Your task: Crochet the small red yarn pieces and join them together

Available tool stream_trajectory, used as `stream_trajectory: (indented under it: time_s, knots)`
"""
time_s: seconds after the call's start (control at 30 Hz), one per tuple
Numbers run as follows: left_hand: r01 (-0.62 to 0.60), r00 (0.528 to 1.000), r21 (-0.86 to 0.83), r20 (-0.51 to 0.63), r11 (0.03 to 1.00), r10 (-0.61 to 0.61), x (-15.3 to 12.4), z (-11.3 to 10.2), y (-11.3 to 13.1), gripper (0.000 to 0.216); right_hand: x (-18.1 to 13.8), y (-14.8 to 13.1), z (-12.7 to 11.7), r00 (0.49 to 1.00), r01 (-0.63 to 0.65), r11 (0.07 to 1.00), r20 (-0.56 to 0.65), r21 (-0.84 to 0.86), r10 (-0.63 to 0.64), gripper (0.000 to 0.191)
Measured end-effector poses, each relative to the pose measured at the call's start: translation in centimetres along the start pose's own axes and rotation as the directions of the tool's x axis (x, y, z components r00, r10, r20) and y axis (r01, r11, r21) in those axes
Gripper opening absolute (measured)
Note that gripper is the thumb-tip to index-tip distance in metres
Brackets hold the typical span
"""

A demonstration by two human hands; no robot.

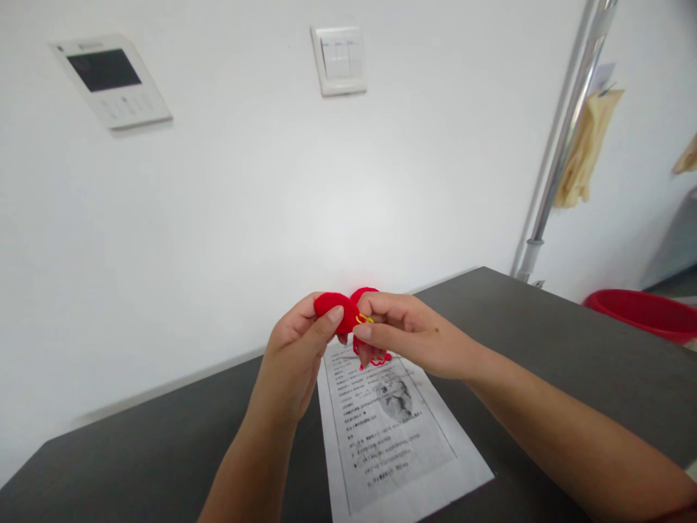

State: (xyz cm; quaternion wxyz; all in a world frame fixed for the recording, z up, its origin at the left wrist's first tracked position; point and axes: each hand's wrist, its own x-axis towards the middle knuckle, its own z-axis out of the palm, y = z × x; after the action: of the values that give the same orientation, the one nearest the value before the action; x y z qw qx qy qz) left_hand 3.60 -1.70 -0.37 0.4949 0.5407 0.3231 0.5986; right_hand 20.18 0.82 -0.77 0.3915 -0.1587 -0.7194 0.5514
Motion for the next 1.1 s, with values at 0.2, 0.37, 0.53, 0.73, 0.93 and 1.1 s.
stream_trajectory:
  time_s: [0.2,0.37,0.53,0.73,0.93,1.1]
  knots:
    - [0.101,0.991,-0.029,0.092,0.994,-0.098,0.1,-0.4,0.0,0.017,0.0,-0.2,-0.2,1.000,-0.013,0.998,0.002,0.068,0.013,0.016]
    - [0.079,0.988,0.027,0.131,0.997,-0.082,0.0,-0.2,-0.1,0.016,-0.1,-0.3,-0.1,0.999,-0.041,0.999,-0.035,-0.008,0.041,0.015]
    - [0.090,0.978,-0.059,0.194,0.994,-0.077,0.0,0.1,-0.6,0.018,-0.1,-0.4,-0.2,0.999,-0.004,0.999,-0.035,-0.043,0.002,0.034]
    - [0.120,0.972,-0.125,0.214,0.985,-0.092,0.2,0.1,-1.1,0.018,-0.1,-0.6,-0.1,0.997,-0.058,0.998,-0.044,-0.022,0.057,0.025]
    - [0.093,0.979,-0.106,0.189,0.990,-0.071,0.3,0.0,-1.3,0.019,-0.1,-0.4,-0.1,0.997,-0.051,0.998,-0.054,-0.030,0.049,0.023]
    - [0.065,0.983,-0.084,0.175,0.994,-0.050,0.3,-0.1,-1.6,0.017,-0.1,-0.3,-0.1,0.998,-0.038,0.999,-0.052,-0.001,0.037,0.024]
